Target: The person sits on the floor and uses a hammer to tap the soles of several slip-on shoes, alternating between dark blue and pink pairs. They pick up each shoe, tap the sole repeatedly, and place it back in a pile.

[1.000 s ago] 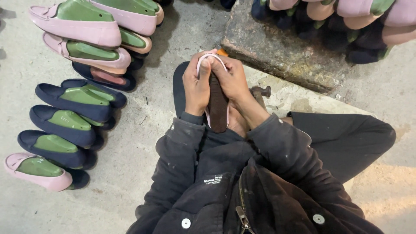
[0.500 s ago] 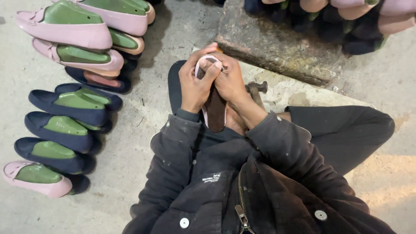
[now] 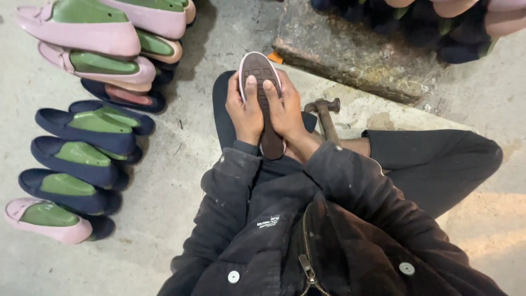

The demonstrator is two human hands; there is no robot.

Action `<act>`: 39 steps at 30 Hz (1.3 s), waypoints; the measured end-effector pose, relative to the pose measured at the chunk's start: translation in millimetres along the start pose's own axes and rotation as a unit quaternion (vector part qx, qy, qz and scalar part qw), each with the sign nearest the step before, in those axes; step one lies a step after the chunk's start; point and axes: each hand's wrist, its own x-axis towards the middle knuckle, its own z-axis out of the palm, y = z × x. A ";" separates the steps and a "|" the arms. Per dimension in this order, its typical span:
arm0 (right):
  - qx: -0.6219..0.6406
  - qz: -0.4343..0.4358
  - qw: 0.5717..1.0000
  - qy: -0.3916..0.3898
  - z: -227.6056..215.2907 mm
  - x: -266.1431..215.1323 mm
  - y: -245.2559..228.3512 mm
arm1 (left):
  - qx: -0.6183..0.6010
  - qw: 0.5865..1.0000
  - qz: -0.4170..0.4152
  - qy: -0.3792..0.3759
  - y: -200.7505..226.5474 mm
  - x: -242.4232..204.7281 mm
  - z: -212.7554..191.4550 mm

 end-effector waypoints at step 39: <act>0.178 0.027 0.871 -0.458 260.0 -73.7 -52.1 | 0.069 0.952 0.071 0.289 -108.7 23.9 -333.6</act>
